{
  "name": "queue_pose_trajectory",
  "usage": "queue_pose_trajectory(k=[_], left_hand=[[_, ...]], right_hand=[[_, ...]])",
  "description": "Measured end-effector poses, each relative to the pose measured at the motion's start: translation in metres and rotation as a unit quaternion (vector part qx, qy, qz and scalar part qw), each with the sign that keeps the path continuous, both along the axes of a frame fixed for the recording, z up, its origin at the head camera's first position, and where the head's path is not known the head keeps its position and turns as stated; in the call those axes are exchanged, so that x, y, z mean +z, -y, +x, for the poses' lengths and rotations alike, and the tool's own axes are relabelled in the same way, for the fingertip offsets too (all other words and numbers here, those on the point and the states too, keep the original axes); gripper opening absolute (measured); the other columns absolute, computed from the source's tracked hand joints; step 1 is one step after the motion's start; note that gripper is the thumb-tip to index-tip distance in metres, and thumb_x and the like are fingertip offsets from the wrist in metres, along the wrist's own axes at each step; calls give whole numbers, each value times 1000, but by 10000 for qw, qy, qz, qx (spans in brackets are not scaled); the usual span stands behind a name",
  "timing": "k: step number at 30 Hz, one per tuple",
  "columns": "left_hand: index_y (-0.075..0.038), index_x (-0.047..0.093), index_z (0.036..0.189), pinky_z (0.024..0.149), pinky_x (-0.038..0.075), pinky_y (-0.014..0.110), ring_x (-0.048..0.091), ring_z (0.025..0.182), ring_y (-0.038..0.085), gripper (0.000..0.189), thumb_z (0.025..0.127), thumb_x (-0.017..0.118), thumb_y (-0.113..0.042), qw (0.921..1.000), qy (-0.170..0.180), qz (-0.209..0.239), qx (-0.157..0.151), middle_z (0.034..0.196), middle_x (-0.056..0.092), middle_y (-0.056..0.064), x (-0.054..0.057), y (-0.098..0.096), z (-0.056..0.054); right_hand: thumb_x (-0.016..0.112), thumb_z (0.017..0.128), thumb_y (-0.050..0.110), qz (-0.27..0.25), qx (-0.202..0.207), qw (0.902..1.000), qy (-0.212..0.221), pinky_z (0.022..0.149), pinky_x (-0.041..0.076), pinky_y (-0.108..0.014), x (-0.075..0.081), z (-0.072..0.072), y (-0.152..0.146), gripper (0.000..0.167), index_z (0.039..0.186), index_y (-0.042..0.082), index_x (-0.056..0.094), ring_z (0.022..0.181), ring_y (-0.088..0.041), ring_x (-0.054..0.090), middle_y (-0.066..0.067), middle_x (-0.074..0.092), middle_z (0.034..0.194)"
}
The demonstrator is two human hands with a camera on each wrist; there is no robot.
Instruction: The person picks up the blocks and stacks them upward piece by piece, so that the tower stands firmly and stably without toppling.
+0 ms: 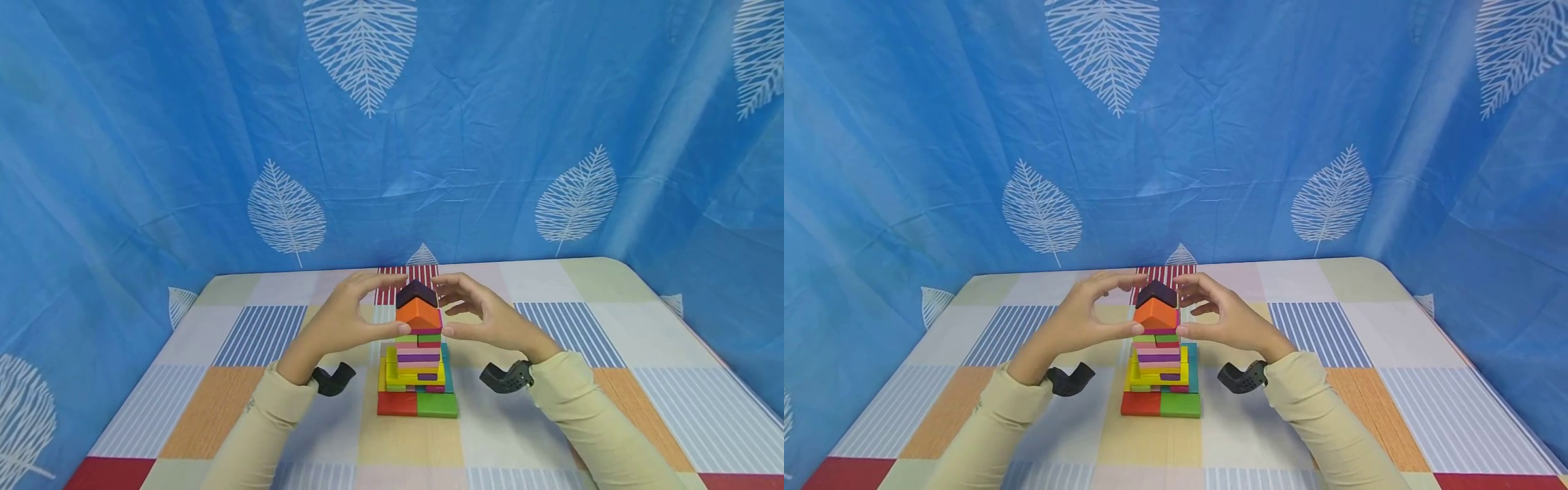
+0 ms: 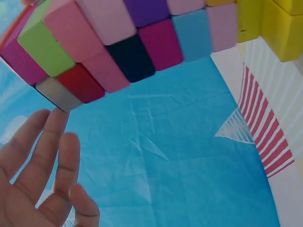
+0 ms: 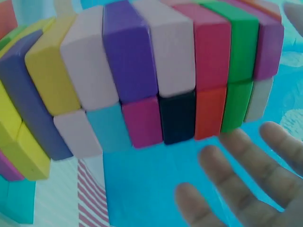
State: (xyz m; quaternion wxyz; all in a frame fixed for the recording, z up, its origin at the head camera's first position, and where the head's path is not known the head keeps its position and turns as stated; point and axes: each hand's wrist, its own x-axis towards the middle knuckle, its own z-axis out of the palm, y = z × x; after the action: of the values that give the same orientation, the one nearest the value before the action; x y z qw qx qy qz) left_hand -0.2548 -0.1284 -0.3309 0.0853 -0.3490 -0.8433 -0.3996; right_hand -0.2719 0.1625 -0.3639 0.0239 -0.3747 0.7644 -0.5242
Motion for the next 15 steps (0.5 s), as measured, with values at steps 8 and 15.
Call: queue_pose_trajectory(k=[8, 15], left_hand=[[-4, 70, 141, 112, 46, 66, 61, 131, 33, 61, 87, 92, -21, 9997, 148, 149, -121, 138, 72, 11, -4, 1, -3], [-3, 70, 141, 111, 47, 65, 61, 131, 35, 61, 87, 91, -20, 9996, 189, 144, -122, 137, 73, 13, -3, -2, -2]], right_hand=[[80, 97, 21, -235, -246, 9986, -410, 104, 55, -34, 0, 9, 10, 61, 148, -5, 56, 119, -30, 65, -17, 67, 136], [78, 98, 17, -191, -326, 9981, -494, 102, 56, -36, -2, 11, 12, 56, 146, -4, 58, 114, -26, 66, -16, 68, 135]])
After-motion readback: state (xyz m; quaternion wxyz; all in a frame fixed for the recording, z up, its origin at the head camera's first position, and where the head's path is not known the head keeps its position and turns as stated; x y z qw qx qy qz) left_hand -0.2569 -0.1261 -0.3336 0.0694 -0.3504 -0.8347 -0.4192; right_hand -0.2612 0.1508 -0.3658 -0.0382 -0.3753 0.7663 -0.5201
